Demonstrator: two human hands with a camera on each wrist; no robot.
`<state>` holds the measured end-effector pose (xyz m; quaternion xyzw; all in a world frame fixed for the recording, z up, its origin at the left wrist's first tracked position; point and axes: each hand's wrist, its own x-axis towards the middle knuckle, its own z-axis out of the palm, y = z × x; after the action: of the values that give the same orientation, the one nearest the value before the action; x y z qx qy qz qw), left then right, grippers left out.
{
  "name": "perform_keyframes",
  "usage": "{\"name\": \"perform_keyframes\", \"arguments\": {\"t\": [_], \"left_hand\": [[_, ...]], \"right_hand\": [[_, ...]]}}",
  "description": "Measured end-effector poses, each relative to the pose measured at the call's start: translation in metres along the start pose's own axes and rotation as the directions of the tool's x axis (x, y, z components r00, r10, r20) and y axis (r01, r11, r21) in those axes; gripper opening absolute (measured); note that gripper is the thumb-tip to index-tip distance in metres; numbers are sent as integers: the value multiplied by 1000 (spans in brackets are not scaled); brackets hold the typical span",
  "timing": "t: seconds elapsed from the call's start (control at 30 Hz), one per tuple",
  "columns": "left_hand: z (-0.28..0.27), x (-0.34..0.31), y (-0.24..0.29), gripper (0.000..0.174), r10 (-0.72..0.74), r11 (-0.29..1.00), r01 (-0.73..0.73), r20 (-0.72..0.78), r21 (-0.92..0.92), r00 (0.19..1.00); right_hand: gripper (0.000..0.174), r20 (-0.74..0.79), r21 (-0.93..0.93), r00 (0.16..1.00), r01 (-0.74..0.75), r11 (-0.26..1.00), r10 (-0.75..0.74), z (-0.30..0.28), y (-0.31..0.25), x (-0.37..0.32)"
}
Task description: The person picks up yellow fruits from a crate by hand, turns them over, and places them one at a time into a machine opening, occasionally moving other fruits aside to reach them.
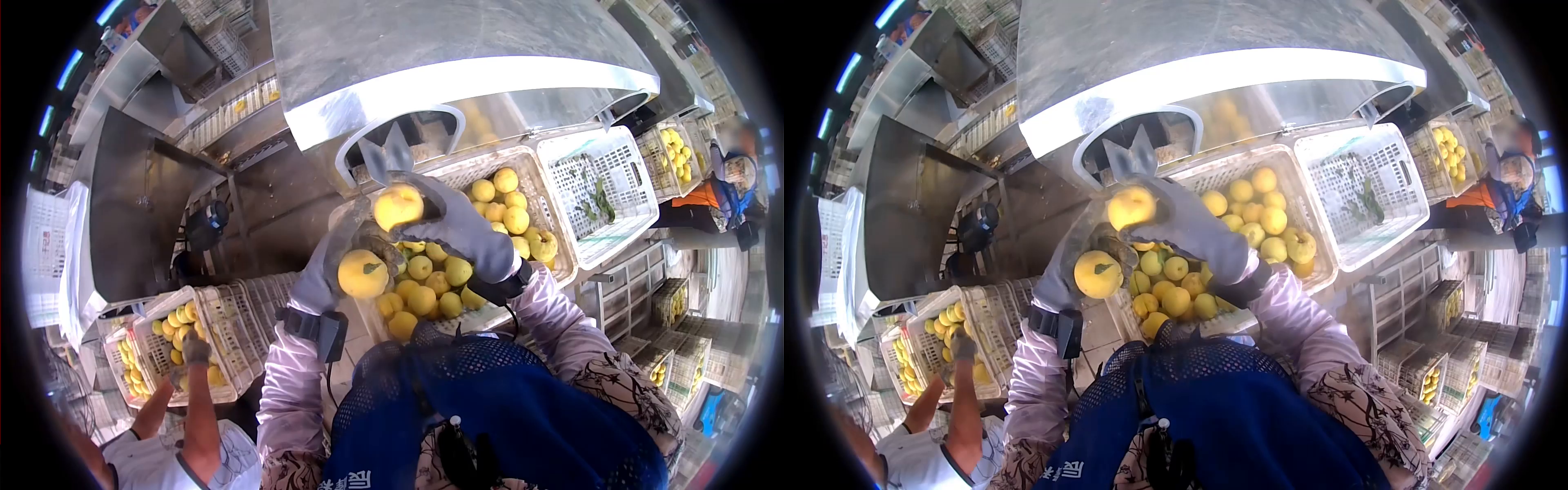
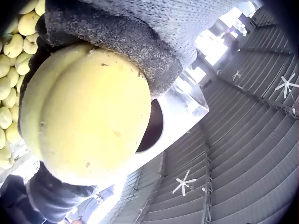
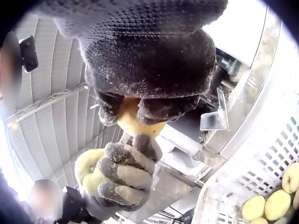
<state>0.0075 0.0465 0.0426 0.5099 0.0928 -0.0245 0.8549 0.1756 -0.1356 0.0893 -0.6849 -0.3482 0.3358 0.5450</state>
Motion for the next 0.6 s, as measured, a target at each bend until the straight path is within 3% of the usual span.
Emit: {"name": "perform_keyframes", "arguments": {"t": [0.03, 0.07, 0.1, 0.13, 0.17, 0.23, 0.27, 0.33, 0.37, 0.43, 0.47, 0.5, 0.53, 0.57, 0.6], "left_hand": [[0, 2, 0, 59, -2, 1000, 2, 11, -1, 1000], [0, 4, 0, 60, -58, 990, 55, -19, -129, 998], [0, 6, 1, 63, -116, 961, 102, -40, -255, 992], [1, 6, 0, 72, -198, 969, 176, -118, -171, 973], [-1, 2, -4, 72, -191, 970, 172, -107, -170, 976], [-13, -10, -22, 59, -236, 905, 207, -34, -373, 971], [-22, -20, -37, 59, -234, 905, 206, -30, -372, 972], [-41, -42, -71, 51, 23, 998, -22, -24, 61, 999], [-44, -46, -77, 51, 20, 998, -19, -21, 58, 1000], [-48, -53, -90, 59, 159, 985, -160, 15, 72, 987], [-52, -50, -92, 67, 123, 986, -121, -14, 113, 992], [-57, -47, -92, 67, 124, 986, -121, -21, 113, 992], [-46, -35, -68, 71, -82, 952, 36, -139, -304, 987], [-36, -28, -57, 76, -319, 719, 125, -164, -684, 933], [-30, -26, -61, 66, 114, 988, -135, -230, -75, 967]], "right_hand": [[76, -69, 11, 994, -88, 996, 88, 4, -1, 4], [72, -162, -112, 984, 60, 992, -78, 11, 17, 15], [72, -170, -123, 982, 61, 990, -81, 16, 32, 26], [72, -282, -263, 951, 47, 964, -124, 21, 38, 37], [72, -382, -394, 907, 16, 919, -179, 25, 46, 49], [71, -394, -454, 900, -17, 891, -184, 28, 65, 69], [73, -419, -484, 884, -23, 875, -208, 31, 69, 78], [78, -435, -512, 872, -34, 858, -226, 32, 71, 90], [78, -438, -513, 871, -39, 857, -222, 32, 70, 101], [79, -480, -624, 806, -36, 780, -347, 36, 68, 124], [74, -555, -643, 759, -131, 755, -341, 42, 57, 127], [74, -550, -643, 762, -127, 756, -340, 34, 45, 126], [67, -517, -449, 838, -90, 889, -176, 22, 17, 116], [60, -434, -219, 901, -97, 971, -8, 14, 6, 105], [46, -458, -135, 859, 187, 973, -228, 12, 13, 98]]}}
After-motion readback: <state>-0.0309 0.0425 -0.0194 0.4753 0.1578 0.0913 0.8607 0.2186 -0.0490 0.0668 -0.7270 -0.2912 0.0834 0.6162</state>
